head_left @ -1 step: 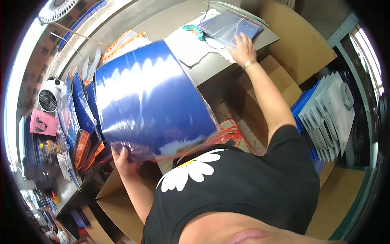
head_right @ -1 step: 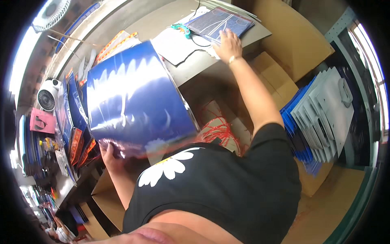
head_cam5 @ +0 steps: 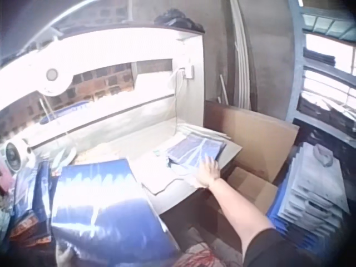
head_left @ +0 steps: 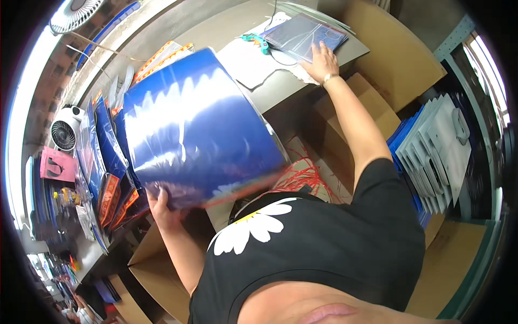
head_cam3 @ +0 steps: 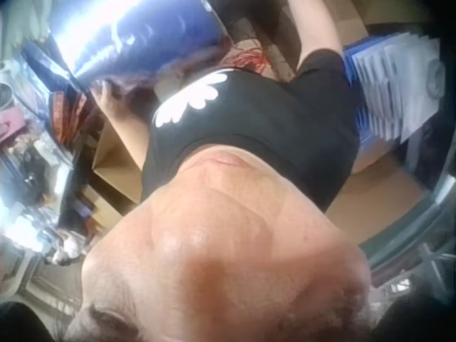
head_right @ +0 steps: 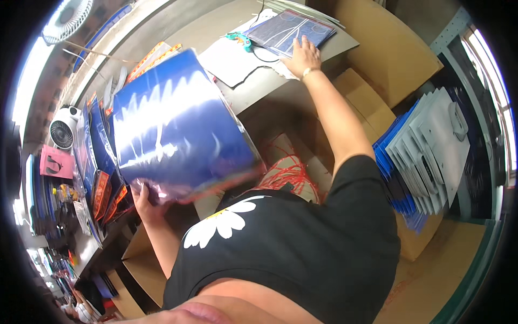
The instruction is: The person repeatedly picks up small solar panels, places them into clear plastic bags, and stacks the packaged units on a table. After accumulating a stack, the person places the entire bundle into a cardboard box and closes the flaps.
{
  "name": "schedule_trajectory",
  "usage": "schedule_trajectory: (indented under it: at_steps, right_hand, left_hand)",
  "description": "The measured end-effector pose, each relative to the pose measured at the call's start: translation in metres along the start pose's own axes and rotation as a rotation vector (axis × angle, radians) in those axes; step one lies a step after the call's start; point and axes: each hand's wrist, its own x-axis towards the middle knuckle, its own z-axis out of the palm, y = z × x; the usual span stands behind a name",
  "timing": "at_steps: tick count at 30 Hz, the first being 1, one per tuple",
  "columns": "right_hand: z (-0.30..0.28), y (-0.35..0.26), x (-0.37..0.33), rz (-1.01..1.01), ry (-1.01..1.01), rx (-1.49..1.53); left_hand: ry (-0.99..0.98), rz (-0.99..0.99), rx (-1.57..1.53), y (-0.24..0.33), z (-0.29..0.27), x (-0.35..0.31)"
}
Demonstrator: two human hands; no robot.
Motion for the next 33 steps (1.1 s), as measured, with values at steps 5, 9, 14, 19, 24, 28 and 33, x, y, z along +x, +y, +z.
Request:
schedule_trajectory:
  at_steps: [5,9,14,19,24,28,33]
  right_hand:
    - [0.043,0.009,-0.011,-0.229,-0.157,0.13]
    - [0.022,-0.003,-0.011,-0.264,-0.256,0.189]
    - [0.004,0.002,-0.001,-0.031,-0.109,0.417]
    - [0.006,0.016,0.005,-0.031,-0.376,0.438]
    - [0.004,0.016,0.005,-0.058,-0.208,0.433]
    - [-0.005,0.008,0.005,-0.091,-0.209,0.381]
    - [0.016,0.002,0.007,-0.047,-0.093,0.059]
  left_hand:
    - [0.23,0.066,0.15,-0.018,0.049,0.06]
    - [0.271,-0.029,0.246,-0.037,0.022,0.076]
    - [0.336,0.17,0.569,-0.051,0.022,0.074]
    - [0.317,0.406,1.425,-0.051,0.024,0.071]
    - [-0.09,0.406,1.622,-0.048,0.044,0.082]
    - [-0.257,0.282,1.684,-0.063,0.044,0.089]
    - [-0.227,0.319,1.744,-0.073,0.046,0.09]
